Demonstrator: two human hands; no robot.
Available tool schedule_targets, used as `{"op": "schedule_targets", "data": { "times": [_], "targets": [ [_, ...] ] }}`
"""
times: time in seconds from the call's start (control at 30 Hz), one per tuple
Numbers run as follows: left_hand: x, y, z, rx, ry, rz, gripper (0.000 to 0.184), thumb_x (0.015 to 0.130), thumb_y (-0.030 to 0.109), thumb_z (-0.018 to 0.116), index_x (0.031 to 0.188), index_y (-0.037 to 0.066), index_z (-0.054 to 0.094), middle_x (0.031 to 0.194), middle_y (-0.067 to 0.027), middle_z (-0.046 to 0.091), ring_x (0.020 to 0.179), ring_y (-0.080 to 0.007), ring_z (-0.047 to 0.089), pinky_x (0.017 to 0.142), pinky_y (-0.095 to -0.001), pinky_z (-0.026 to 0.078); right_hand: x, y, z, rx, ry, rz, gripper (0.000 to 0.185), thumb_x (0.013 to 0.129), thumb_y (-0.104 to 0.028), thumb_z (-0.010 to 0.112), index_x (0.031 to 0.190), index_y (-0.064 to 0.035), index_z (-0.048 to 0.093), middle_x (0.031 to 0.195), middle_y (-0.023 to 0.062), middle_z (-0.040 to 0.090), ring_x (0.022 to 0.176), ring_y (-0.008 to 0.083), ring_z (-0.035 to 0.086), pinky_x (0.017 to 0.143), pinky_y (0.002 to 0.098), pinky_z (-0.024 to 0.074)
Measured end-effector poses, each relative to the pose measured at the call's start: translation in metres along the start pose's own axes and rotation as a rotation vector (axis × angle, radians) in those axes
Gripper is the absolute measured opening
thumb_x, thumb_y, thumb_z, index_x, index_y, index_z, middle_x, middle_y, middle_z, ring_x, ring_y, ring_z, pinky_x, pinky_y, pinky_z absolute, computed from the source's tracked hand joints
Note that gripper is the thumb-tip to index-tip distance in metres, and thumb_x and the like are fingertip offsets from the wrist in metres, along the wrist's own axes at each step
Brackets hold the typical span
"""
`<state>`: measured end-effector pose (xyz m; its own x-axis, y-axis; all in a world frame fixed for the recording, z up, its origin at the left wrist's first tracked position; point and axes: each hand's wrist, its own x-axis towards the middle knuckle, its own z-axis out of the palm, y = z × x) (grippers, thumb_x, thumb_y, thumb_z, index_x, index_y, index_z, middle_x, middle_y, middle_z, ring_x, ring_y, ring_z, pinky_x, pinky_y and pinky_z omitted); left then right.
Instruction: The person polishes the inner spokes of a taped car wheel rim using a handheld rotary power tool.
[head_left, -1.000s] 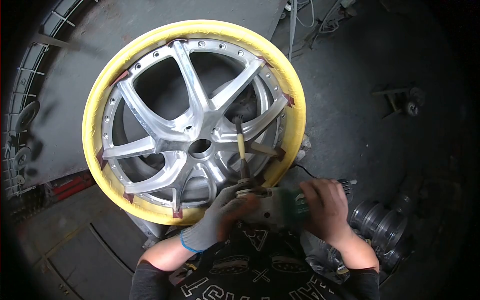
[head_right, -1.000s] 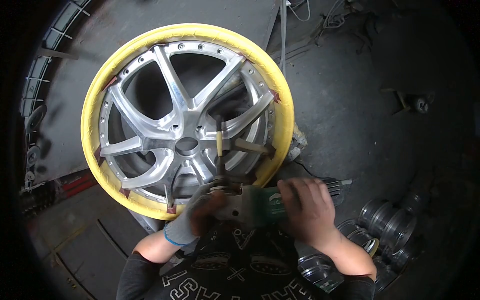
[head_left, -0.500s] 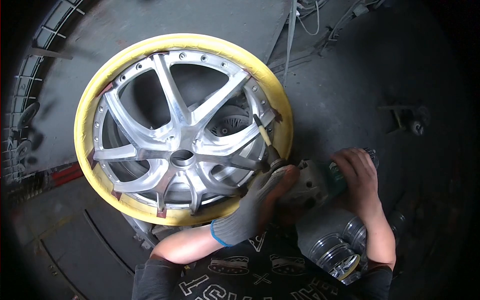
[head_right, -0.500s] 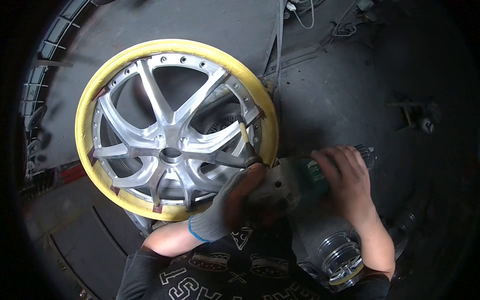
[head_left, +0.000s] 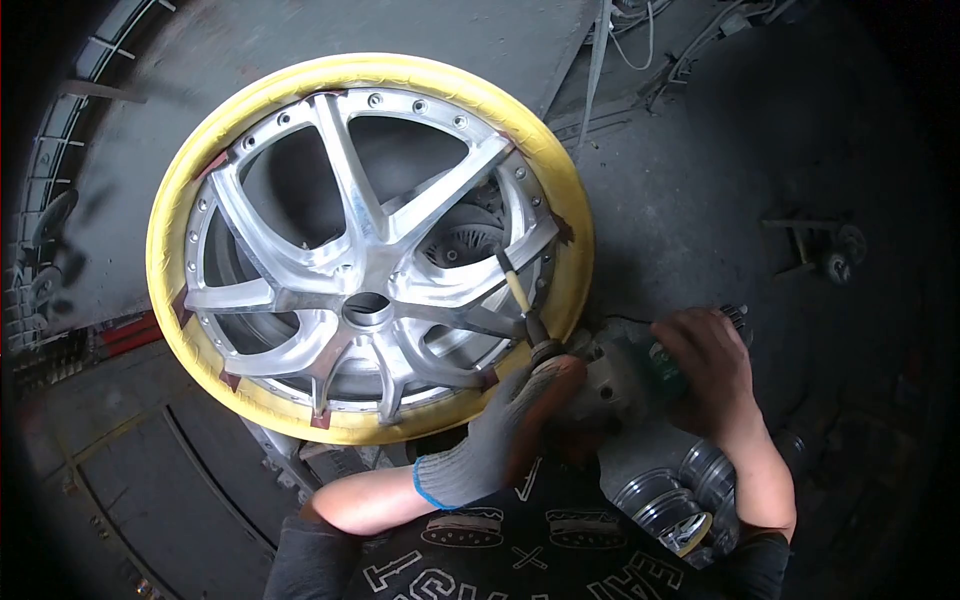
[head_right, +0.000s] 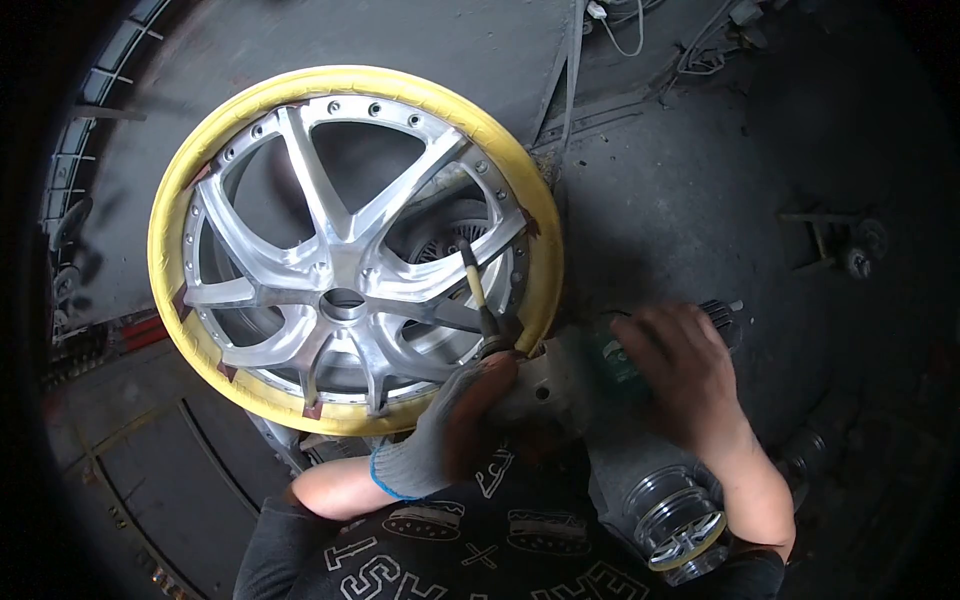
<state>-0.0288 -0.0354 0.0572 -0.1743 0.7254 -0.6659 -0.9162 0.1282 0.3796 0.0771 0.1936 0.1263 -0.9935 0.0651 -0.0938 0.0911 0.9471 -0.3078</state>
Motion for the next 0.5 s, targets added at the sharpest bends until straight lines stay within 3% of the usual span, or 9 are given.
{"op": "schedule_targets", "data": {
  "times": [0.13, 0.23, 0.27, 0.33, 0.4, 0.43, 0.47, 0.5],
  "targets": [
    [-0.024, 0.023, -0.018, -0.001, -0.132, -0.170, 0.039, 0.105, 0.029, 0.053, 0.133, 0.001, 0.057, 0.129, -0.0173, 0.061, 0.119, -0.0249, 0.061, 0.098, -0.0356, 0.050, 0.000, -0.036, -0.001, -0.029, -0.013, 0.023, 0.072, 0.050, -0.010, 0.080, 0.120, -0.0065, 0.065, 0.116, 0.0149, 0.060, 0.110, 0.0367, 0.059, 0.100, 0.0482, 0.0462],
    [-0.034, 0.013, -0.052, -0.040, -0.198, -0.166, 0.048, 0.096, 0.024, 0.067, 0.136, 0.001, 0.056, 0.134, -0.0203, 0.058, 0.127, -0.0337, 0.056, 0.103, -0.0404, 0.047, -0.003, -0.060, 0.001, -0.104, -0.035, 0.001, 0.079, 0.046, -0.012, 0.082, 0.123, -0.0058, 0.063, 0.116, 0.0148, 0.060, 0.110, 0.0363, 0.058, 0.100, 0.0486, 0.0455],
    [-0.039, 0.004, -0.066, 0.519, -0.204, 0.230, 0.054, 0.089, 0.023, 0.073, 0.136, 0.001, 0.055, 0.133, -0.0207, 0.059, 0.125, -0.0366, 0.056, 0.102, -0.0418, 0.047, -0.002, -0.073, 0.001, -0.105, -0.058, 0.030, 0.081, 0.045, -0.013, 0.082, 0.123, -0.0056, 0.063, 0.116, 0.0150, 0.060, 0.110, 0.0364, 0.058, 0.100, 0.0488, 0.0452],
    [-0.050, 0.005, -0.083, 1.059, -0.209, 0.647, 0.062, 0.083, 0.021, 0.079, 0.136, 0.001, 0.055, 0.132, -0.0210, 0.059, 0.122, -0.0395, 0.057, 0.102, -0.0431, 0.048, -0.002, -0.097, 0.005, -0.098, -0.088, 0.087, 0.085, 0.041, -0.013, 0.083, 0.123, -0.0051, 0.062, 0.116, 0.0157, 0.060, 0.111, 0.0366, 0.058, 0.101, 0.0495, 0.0446],
    [-0.059, 0.011, -0.097, 1.151, -0.198, 0.812, 0.071, 0.077, 0.024, 0.084, 0.137, 0.000, 0.054, 0.132, -0.0211, 0.059, 0.122, -0.0422, 0.057, 0.102, -0.0456, 0.047, -0.001, -0.119, 0.014, -0.107, -0.079, 0.121, 0.085, 0.041, -0.013, 0.083, 0.123, -0.0051, 0.062, 0.116, 0.0158, 0.060, 0.111, 0.0364, 0.059, 0.101, 0.0496, 0.0447],
    [-0.063, 0.013, -0.108, 1.142, -0.209, 0.816, 0.071, 0.077, 0.024, 0.084, 0.137, 0.000, 0.054, 0.132, -0.0211, 0.059, 0.122, -0.0422, 0.057, 0.102, -0.0456, 0.047, 0.000, -0.129, 0.020, -0.106, -0.069, 0.147, 0.084, 0.041, -0.012, 0.083, 0.123, -0.0051, 0.062, 0.117, 0.0159, 0.060, 0.111, 0.0361, 0.059, 0.101, 0.0496, 0.0448],
    [-0.065, 0.012, -0.119, 1.001, -0.220, 0.539, 0.070, 0.078, 0.023, 0.084, 0.138, 0.001, 0.053, 0.132, -0.0215, 0.059, 0.123, -0.0424, 0.056, 0.103, -0.0467, 0.046, 0.002, -0.139, 0.026, -0.119, -0.033, 0.145, 0.085, 0.041, -0.012, 0.083, 0.123, -0.0041, 0.062, 0.115, 0.0160, 0.059, 0.109, 0.0356, 0.059, 0.099, 0.0497, 0.0451],
    [-0.067, 0.014, -0.127, 0.923, -0.238, 0.403, 0.070, 0.079, 0.022, 0.083, 0.138, 0.001, 0.053, 0.132, -0.0218, 0.059, 0.123, -0.0425, 0.056, 0.104, -0.0472, 0.046, 0.005, -0.150, 0.030, -0.120, -0.027, 0.155, 0.081, 0.045, -0.013, 0.082, 0.123, -0.0033, 0.062, 0.113, 0.0158, 0.059, 0.106, 0.0350, 0.060, 0.097, 0.0493, 0.0455]
  ]
}}
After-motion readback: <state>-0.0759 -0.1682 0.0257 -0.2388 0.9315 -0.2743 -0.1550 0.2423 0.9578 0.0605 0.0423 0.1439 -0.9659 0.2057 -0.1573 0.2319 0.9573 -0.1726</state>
